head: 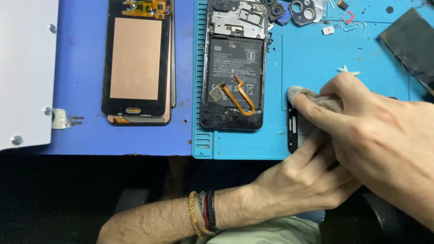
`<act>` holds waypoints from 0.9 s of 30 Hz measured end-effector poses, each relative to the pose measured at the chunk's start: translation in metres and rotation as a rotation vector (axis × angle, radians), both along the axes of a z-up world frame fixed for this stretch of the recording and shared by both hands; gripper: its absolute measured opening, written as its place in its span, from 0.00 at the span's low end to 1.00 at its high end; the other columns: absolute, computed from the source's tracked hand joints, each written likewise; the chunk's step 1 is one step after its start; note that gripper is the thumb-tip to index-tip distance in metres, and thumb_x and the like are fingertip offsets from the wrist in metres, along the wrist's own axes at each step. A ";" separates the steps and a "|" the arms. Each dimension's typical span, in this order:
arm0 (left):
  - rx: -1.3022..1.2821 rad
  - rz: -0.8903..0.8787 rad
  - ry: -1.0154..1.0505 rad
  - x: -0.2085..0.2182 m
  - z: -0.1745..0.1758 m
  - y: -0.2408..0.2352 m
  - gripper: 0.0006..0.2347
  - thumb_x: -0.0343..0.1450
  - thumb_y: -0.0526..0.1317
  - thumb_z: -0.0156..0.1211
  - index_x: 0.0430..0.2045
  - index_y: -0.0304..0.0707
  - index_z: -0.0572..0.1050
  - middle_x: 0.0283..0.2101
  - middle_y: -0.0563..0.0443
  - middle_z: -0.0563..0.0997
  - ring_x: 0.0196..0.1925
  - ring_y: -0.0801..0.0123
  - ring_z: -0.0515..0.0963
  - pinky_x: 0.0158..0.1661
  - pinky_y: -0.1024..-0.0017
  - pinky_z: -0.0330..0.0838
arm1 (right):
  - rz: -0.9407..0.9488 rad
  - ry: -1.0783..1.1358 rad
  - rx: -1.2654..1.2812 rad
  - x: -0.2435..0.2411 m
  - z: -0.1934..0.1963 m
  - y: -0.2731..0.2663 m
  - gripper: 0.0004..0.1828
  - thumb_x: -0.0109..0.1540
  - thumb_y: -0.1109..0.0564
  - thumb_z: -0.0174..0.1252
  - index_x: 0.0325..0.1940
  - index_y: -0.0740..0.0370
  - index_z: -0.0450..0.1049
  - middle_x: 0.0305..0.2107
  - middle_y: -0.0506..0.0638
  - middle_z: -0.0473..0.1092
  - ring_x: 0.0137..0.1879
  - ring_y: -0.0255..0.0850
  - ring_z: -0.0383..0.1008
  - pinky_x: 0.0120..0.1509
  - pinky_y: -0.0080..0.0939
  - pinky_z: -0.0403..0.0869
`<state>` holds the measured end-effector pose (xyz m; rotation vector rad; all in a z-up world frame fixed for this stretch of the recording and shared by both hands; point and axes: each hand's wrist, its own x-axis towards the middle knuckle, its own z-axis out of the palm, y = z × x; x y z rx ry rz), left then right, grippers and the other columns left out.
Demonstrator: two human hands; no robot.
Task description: Cleaning a mobile phone screen with a cloth during a repair process
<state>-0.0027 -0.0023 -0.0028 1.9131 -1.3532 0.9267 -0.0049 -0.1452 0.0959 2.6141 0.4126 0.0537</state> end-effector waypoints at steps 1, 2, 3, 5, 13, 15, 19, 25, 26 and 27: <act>0.004 -0.003 -0.005 -0.001 0.001 0.000 0.11 0.78 0.34 0.57 0.47 0.46 0.87 0.49 0.52 0.84 0.50 0.55 0.86 0.68 0.57 0.77 | -0.003 -0.005 0.004 -0.004 0.001 -0.002 0.33 0.64 0.51 0.47 0.76 0.39 0.61 0.47 0.47 0.63 0.25 0.39 0.71 0.26 0.40 0.74; -0.007 -0.008 0.006 -0.001 0.001 0.000 0.10 0.77 0.33 0.57 0.47 0.44 0.86 0.49 0.48 0.85 0.52 0.51 0.87 0.68 0.56 0.78 | -0.023 0.009 0.055 -0.007 0.002 -0.002 0.34 0.63 0.48 0.46 0.75 0.35 0.62 0.48 0.46 0.64 0.29 0.42 0.75 0.26 0.45 0.76; -0.018 -0.012 0.018 -0.001 0.001 0.001 0.10 0.76 0.32 0.57 0.46 0.42 0.85 0.49 0.44 0.87 0.54 0.48 0.88 0.68 0.54 0.78 | -0.044 0.022 0.106 -0.009 0.002 -0.003 0.34 0.62 0.45 0.46 0.75 0.32 0.63 0.48 0.44 0.65 0.33 0.45 0.79 0.27 0.49 0.77; -0.026 0.002 0.013 0.000 -0.001 -0.001 0.10 0.77 0.33 0.57 0.47 0.42 0.84 0.50 0.44 0.87 0.55 0.49 0.88 0.67 0.53 0.79 | -0.007 0.040 0.136 -0.014 -0.004 -0.011 0.37 0.58 0.51 0.47 0.74 0.36 0.64 0.47 0.46 0.64 0.30 0.44 0.75 0.28 0.49 0.75; -0.004 -0.030 -0.053 0.004 0.018 0.003 0.09 0.79 0.32 0.57 0.45 0.44 0.85 0.53 0.44 0.85 0.57 0.49 0.87 0.69 0.56 0.76 | 0.058 0.089 0.471 -0.024 -0.013 -0.042 0.30 0.64 0.59 0.44 0.71 0.62 0.66 0.47 0.57 0.64 0.51 0.49 0.73 0.56 0.43 0.73; 0.037 0.128 -0.160 0.004 0.021 0.003 0.11 0.81 0.39 0.53 0.51 0.50 0.84 0.52 0.57 0.84 0.62 0.66 0.85 0.67 0.66 0.71 | -0.122 -0.150 0.390 -0.038 -0.020 -0.067 0.24 0.66 0.64 0.57 0.66 0.49 0.78 0.49 0.55 0.69 0.37 0.53 0.76 0.42 0.49 0.76; 0.082 0.131 -0.199 0.001 0.027 0.005 0.11 0.82 0.41 0.51 0.54 0.48 0.82 0.56 0.57 0.84 0.64 0.67 0.84 0.67 0.67 0.70 | -0.039 -0.306 0.802 -0.092 -0.022 -0.056 0.24 0.72 0.78 0.51 0.70 0.69 0.76 0.47 0.67 0.65 0.46 0.55 0.68 0.57 0.49 0.68; 0.180 0.047 -0.160 -0.007 0.038 0.007 0.15 0.83 0.36 0.44 0.60 0.37 0.79 0.67 0.43 0.78 0.71 0.60 0.80 0.73 0.60 0.63 | -0.464 -0.597 1.079 -0.189 -0.121 -0.077 0.24 0.73 0.69 0.56 0.75 0.72 0.71 0.47 0.62 0.67 0.36 0.47 0.59 0.45 0.43 0.59; 0.189 0.027 -0.141 -0.008 0.041 0.007 0.16 0.82 0.35 0.42 0.59 0.35 0.79 0.67 0.40 0.78 0.72 0.57 0.78 0.74 0.57 0.62 | -0.574 -0.706 1.135 -0.189 -0.118 -0.055 0.18 0.73 0.69 0.62 0.68 0.66 0.76 0.47 0.58 0.68 0.39 0.42 0.61 0.42 0.38 0.58; 0.197 0.007 -0.123 -0.010 0.043 0.008 0.17 0.82 0.34 0.40 0.58 0.32 0.80 0.68 0.37 0.77 0.72 0.53 0.76 0.74 0.53 0.61 | -0.686 -0.812 1.193 -0.189 -0.115 -0.032 0.14 0.72 0.69 0.67 0.61 0.60 0.80 0.46 0.54 0.68 0.42 0.36 0.62 0.39 0.33 0.57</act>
